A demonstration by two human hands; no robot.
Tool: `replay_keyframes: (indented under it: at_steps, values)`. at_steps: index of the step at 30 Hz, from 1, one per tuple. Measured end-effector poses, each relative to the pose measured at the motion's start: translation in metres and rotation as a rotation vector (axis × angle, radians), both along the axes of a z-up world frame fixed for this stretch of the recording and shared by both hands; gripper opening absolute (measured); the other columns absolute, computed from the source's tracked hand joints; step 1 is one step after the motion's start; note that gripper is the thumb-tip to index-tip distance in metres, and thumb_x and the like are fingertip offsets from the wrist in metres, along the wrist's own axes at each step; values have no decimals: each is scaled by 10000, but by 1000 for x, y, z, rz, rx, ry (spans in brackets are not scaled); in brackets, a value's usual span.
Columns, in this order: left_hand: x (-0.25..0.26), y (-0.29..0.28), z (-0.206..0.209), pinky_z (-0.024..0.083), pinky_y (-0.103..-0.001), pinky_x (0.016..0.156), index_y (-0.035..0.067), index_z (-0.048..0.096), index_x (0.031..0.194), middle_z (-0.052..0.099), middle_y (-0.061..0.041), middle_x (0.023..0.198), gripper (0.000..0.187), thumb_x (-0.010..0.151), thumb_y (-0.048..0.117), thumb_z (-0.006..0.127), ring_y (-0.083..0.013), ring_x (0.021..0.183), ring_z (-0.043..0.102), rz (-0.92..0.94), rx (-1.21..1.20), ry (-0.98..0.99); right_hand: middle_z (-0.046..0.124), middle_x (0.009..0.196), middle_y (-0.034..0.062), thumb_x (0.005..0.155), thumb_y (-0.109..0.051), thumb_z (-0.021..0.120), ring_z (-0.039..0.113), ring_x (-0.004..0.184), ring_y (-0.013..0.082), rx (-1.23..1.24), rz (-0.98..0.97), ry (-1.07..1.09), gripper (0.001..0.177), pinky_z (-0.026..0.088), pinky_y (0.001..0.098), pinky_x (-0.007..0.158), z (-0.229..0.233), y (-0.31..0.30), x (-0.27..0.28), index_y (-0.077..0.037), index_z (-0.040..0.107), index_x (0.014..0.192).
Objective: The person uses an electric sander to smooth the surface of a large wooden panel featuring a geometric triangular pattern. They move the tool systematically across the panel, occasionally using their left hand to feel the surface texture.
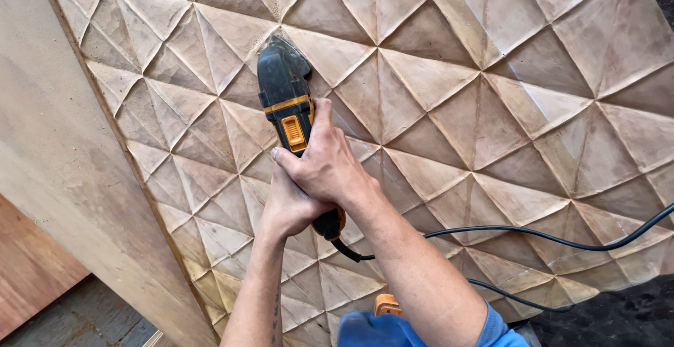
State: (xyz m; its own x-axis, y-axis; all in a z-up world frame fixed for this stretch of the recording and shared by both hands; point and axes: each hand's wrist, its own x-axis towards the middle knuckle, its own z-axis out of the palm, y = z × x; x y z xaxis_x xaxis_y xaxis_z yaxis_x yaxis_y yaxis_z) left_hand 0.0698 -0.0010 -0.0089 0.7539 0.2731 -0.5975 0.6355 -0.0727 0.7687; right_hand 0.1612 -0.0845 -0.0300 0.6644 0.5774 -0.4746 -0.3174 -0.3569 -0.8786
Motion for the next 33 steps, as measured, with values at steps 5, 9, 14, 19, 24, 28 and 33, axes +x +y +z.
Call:
replay_keyframes:
  at_steps: [5,9,14,19,24,28,33]
  values:
    - [6,10,-6,631,-326,737,-9,681,1013,739,-65,933,463,580,56,831,-149,845,726,-2,-9,0,714,851,234,818,-293,764,762,773,389,-36,45,9,681,624,454,736,-4,11,9,3,309,1230]
    - [5,7,-8,637,-335,740,-20,681,1009,741,-74,946,459,584,55,837,-152,845,728,2,-19,28,706,887,246,804,-282,796,743,812,404,-19,13,-79,714,602,468,749,-5,9,7,9,321,1251]
    - [-16,-30,-4,622,-337,769,-2,656,1065,726,-62,984,503,596,53,828,-149,880,704,50,-74,-49,711,937,244,817,-285,780,759,854,398,8,16,-66,711,608,467,775,1,-27,-14,12,335,1284]
    - [-17,-36,-4,620,-340,763,5,668,1052,731,-58,972,486,602,64,840,-148,872,709,-2,-11,18,703,987,272,801,-283,795,736,900,426,14,-5,-86,774,590,481,802,4,-34,-14,28,316,1323]
    - [-20,-30,-11,618,-353,722,-5,678,1067,731,-75,961,464,633,78,818,-161,832,701,36,-45,63,703,938,289,797,-318,792,712,885,461,-77,40,-58,777,581,502,780,-8,-24,-17,27,321,1309]
    - [-15,-35,-20,602,-335,770,-2,646,1132,715,-63,1017,568,603,78,837,-142,899,687,-20,62,-79,693,963,302,789,-286,807,720,901,463,64,4,-199,782,588,501,809,-19,-29,-12,29,317,1311]
    - [-30,-48,-14,622,-352,744,-23,682,1087,743,-93,979,464,668,99,839,-168,845,704,-39,61,92,701,961,264,808,-296,774,740,856,433,30,77,-43,762,600,484,753,-12,-41,-26,33,326,1329]
